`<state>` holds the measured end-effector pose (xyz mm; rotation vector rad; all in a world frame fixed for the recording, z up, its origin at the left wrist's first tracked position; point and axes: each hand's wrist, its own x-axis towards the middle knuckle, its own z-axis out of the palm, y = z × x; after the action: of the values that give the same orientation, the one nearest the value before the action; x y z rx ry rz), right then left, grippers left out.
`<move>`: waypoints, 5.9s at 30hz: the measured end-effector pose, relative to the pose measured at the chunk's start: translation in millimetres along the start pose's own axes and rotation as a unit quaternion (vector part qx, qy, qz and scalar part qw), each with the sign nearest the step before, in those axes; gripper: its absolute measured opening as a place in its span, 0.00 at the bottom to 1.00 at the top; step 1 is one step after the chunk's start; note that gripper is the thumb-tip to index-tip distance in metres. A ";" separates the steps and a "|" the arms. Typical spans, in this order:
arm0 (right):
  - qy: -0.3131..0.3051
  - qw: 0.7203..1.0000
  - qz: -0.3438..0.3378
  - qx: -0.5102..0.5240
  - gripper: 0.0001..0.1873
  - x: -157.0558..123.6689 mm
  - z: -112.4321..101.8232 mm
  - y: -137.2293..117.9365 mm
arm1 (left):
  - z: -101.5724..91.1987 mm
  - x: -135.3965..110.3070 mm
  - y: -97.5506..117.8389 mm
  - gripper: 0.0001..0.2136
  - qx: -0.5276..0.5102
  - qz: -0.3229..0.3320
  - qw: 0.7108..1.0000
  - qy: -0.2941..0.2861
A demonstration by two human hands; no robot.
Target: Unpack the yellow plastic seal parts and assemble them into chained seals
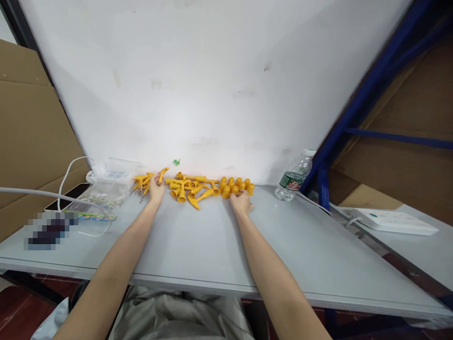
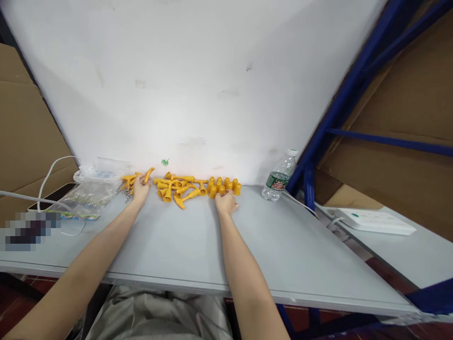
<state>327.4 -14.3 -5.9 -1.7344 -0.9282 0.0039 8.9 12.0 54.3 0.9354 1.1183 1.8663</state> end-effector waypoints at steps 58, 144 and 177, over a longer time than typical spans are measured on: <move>-0.207 0.882 -0.323 -0.272 0.19 -36.9 -8.6 -48.7 | -60.8 28.2 0.2 0.29 0.692 0.134 0.690 -0.166; -0.202 0.844 -0.479 -0.130 0.16 -69.2 -4.3 -88.0 | -6.4 -48.2 9.3 0.14 0.518 0.342 0.729 -0.288; -0.021 0.929 -0.348 -0.120 0.09 -35.2 -23.1 -78.3 | -8.1 -34.1 3.3 0.08 0.385 0.053 0.879 -0.275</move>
<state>268.2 -47.5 51.5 -1.5347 -1.5866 -0.5593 16.4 -21.6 47.6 1.8597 1.4601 1.0566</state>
